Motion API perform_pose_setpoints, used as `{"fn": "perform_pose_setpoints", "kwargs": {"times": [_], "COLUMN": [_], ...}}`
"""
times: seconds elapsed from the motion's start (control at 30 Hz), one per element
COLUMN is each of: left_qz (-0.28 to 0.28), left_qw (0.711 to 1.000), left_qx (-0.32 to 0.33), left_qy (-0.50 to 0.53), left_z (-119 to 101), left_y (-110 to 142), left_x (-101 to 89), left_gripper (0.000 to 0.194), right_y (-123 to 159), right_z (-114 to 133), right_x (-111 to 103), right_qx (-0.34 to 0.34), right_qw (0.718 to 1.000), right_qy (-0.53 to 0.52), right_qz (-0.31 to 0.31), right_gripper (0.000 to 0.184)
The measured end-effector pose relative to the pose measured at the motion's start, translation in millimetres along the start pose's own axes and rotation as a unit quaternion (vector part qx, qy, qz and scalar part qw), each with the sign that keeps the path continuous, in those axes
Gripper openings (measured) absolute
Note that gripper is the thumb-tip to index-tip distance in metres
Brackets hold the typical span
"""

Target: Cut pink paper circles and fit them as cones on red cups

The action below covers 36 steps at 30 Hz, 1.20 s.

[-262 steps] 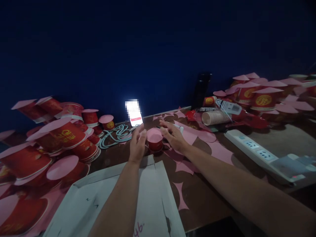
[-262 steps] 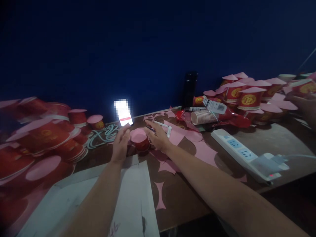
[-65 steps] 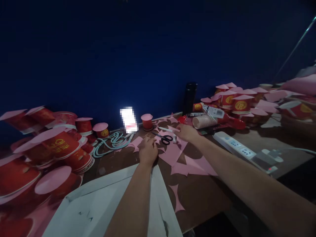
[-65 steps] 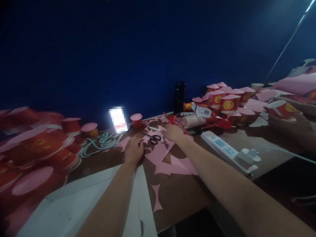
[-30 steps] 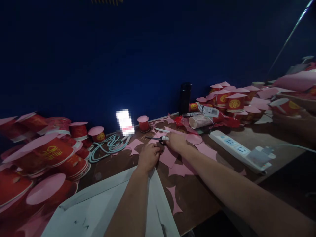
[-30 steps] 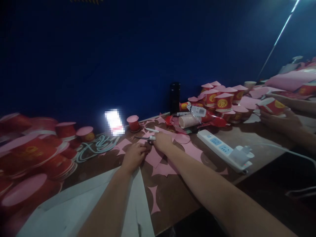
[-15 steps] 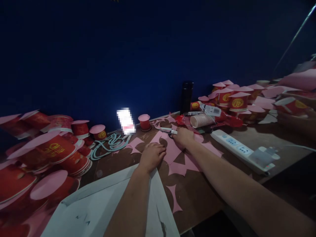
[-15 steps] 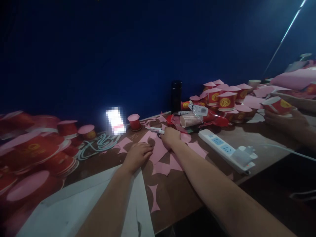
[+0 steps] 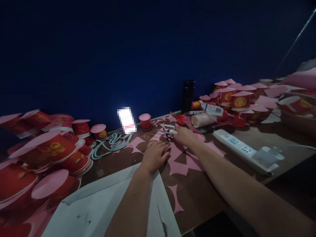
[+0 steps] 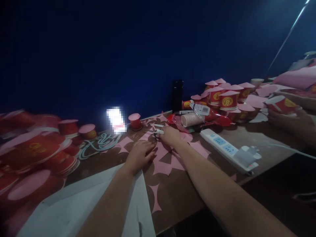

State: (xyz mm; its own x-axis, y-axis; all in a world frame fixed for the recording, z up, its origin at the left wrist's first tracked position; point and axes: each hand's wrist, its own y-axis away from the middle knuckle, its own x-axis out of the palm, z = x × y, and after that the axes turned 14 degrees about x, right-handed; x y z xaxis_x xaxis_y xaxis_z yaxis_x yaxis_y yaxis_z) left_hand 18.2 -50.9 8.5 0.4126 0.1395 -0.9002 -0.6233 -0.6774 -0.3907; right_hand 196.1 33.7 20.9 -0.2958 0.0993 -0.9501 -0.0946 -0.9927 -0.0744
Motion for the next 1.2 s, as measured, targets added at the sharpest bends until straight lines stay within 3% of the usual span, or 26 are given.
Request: {"fn": "perform_pose_setpoints", "kwargs": {"times": [0.17,0.3,0.43,0.6,0.77,0.97,1.2], "left_qz": [0.075,0.108,0.099,0.083,0.098,0.11,0.108], "left_qw": [0.995,0.993,0.994,0.995,0.995,0.993,0.983], "left_qx": [0.062,0.028,-0.014,-0.034,-0.028,-0.015,-0.115], "left_qy": [0.035,0.032,0.035,0.034,-0.014,-0.039,-0.096], "left_z": [-10,-6,2,6,4,5,15], "left_y": [-6,-3,4,7,4,3,19], "left_x": [1.4,-2.9,-10.9,-14.9,-15.0,-8.8,-30.3], "left_gripper": [0.031,0.025,0.023,0.018,0.019,0.024,0.023], "right_y": [-7,-11,-15,-15,-14,-13,-12], "right_z": [-6,-11,-14,-14,-15,-15,-16], "right_x": [0,0,-1,0,2,2,1], "right_qx": [0.084,0.105,0.142,0.086,0.118,0.107,0.141], "right_qw": [0.996,0.994,0.99,0.996,0.993,0.994,0.99], "right_qy": [0.001,0.002,-0.006,-0.004,0.009,-0.004,-0.005], "right_qz": [-0.024,-0.006,-0.012,0.003,0.002,-0.003,-0.012], "right_gripper": [0.039,0.034,0.037,0.04,0.038,0.041,0.038]}}
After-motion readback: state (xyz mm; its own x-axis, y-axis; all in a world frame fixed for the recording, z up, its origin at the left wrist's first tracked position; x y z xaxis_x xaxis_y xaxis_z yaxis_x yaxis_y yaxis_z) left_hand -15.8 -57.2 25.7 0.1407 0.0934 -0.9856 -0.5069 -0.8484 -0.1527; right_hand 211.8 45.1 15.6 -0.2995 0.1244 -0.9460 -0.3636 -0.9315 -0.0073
